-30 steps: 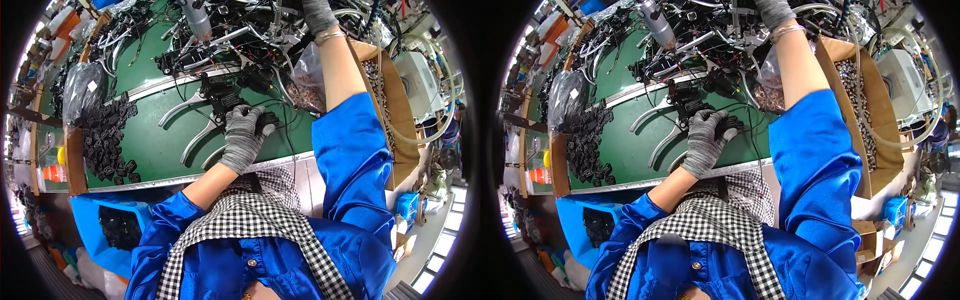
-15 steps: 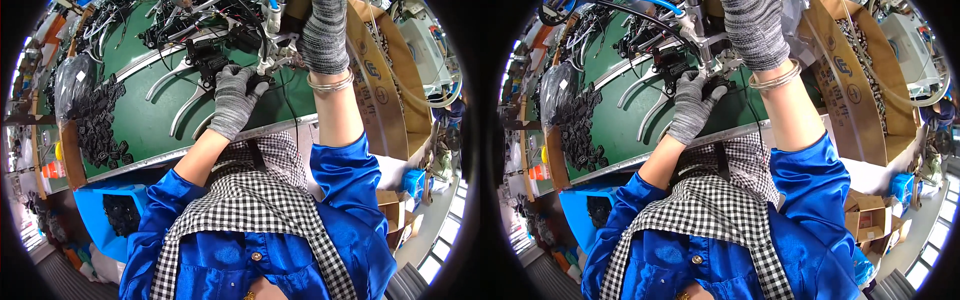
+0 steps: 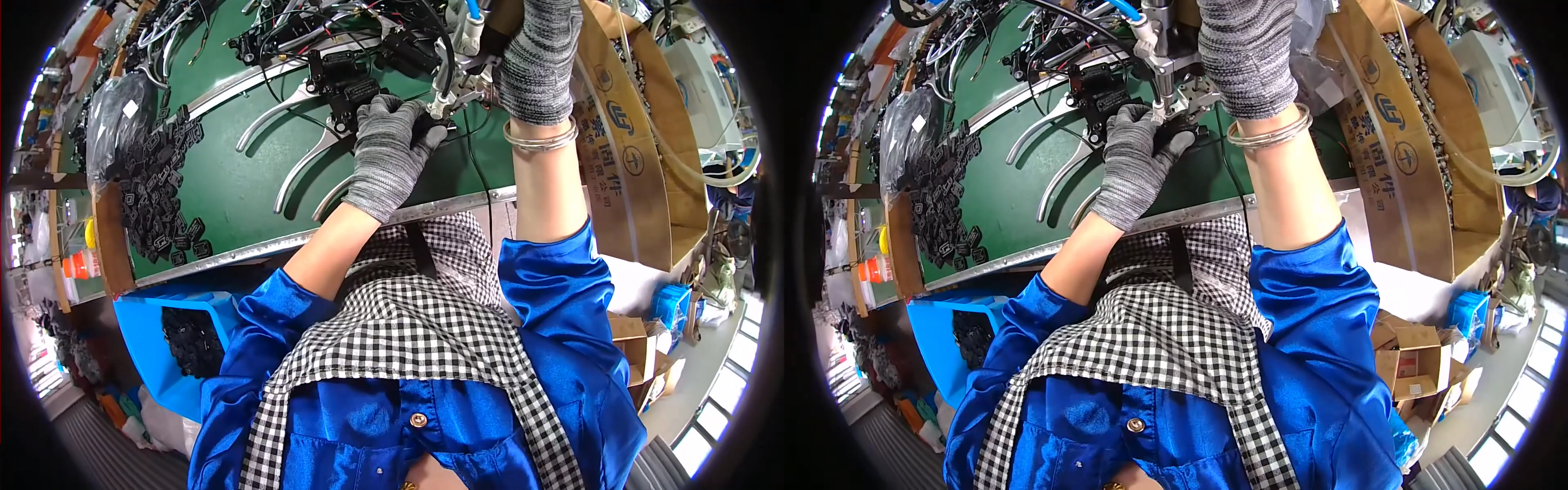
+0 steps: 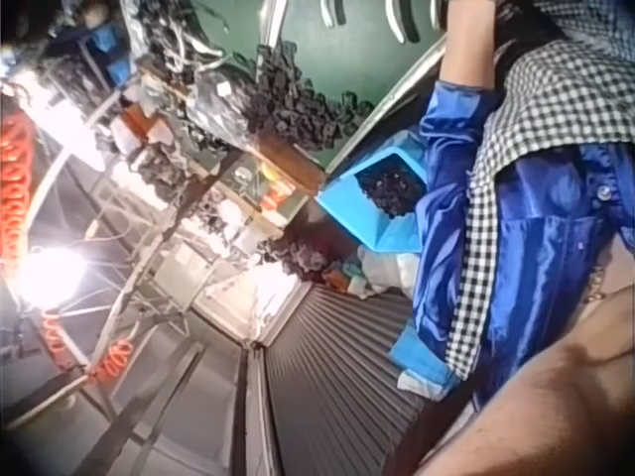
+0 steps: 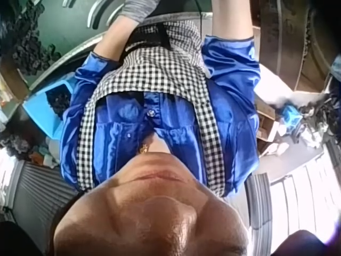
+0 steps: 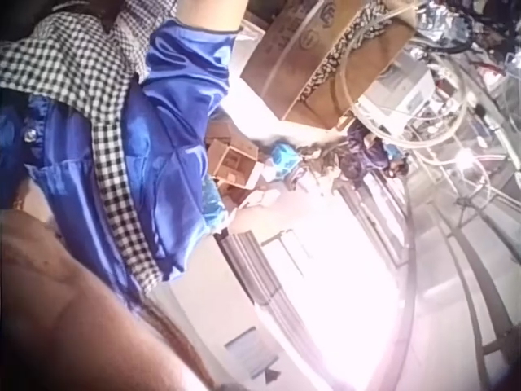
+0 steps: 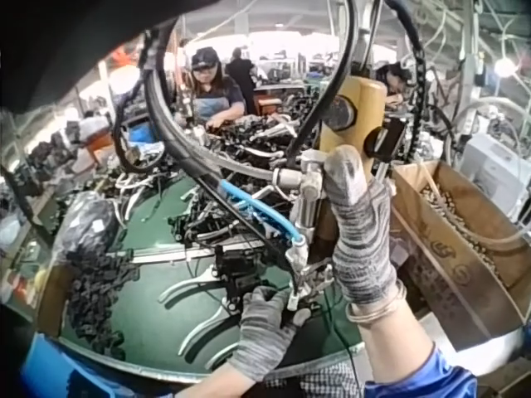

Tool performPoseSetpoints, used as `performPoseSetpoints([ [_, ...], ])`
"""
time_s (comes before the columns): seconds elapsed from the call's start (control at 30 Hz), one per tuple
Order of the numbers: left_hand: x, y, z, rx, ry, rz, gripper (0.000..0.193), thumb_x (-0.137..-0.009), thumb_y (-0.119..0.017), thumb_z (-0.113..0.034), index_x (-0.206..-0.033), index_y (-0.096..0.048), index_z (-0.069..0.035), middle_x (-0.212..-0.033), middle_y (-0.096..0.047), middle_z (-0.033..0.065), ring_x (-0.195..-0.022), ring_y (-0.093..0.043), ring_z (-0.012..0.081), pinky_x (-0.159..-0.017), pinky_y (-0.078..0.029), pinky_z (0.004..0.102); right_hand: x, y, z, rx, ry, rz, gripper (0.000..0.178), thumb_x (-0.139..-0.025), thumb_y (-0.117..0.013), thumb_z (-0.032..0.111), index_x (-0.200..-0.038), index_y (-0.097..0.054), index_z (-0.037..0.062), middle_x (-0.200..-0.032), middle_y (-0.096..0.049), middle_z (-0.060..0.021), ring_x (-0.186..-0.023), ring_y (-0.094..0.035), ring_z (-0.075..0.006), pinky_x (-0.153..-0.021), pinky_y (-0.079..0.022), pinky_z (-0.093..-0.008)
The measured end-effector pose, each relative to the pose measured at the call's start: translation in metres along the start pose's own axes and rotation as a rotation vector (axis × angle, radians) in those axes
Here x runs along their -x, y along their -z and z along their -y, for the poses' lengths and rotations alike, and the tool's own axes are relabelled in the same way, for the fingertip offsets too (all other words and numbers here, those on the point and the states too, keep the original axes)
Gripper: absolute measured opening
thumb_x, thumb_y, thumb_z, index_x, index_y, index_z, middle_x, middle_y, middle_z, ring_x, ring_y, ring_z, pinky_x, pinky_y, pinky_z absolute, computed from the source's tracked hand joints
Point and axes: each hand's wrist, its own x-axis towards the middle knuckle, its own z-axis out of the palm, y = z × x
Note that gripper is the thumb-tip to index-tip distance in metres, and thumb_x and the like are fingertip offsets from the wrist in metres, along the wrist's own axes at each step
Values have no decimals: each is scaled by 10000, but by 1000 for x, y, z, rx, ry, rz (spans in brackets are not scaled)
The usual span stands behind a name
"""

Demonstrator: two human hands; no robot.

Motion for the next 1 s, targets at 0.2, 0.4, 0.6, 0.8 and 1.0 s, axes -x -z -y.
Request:
performPoseSetpoints([
  [0.2,3,0,0,13,15,-28,413,-743,-777,-320,-1090,-671,-122,-1090,-558,161,-1028,-508,353,-914,-461,444,-6,-9,-5,95,53,-24,213,-983,-542,220,-1097,-601,50,-922,-641,-34,-811,-594,-153,-774,-487,-290],
  [0.4,7,-3,7,69,-33,-31,479,-755,-759,-411,-1108,-661,-104,-1097,-562,185,-1033,-511,355,-945,-439,438,-10,3,12,171,122,-22,209,-984,-537,216,-1089,-605,48,-919,-643,-35,-822,-598,-160,-783,-488,-292],
  [0.6,3,-5,2,4,9,-23,450,-721,-784,-337,-1090,-668,-107,-1164,-548,181,-1086,-509,383,-956,-450,460,-10,-2,5,244,172,-65,205,-986,-533,212,-1080,-609,46,-916,-645,-36,-832,-602,-166,-792,-489,-294],
  [0.8,2,-8,7,-2,-19,-28,479,-737,-769,-371,-1115,-657,-100,-1188,-541,197,-1110,-504,399,-977,-438,467,-11,2,-5,326,210,-112,203,-987,-529,207,-1071,-612,43,-914,-647,-37,-843,-606,-173,-801,-490,-295],
  [1.0,3,-12,8,-15,-7,-4,493,-749,-758,-381,-1151,-646,-117,-1186,-541,203,-1117,-507,405,-989,-428,476,-2,-14,-20,411,252,-173,201,-988,-524,203,-1063,-616,41,-911,-649,-38,-853,-610,-179,-810,-491,-297],
])
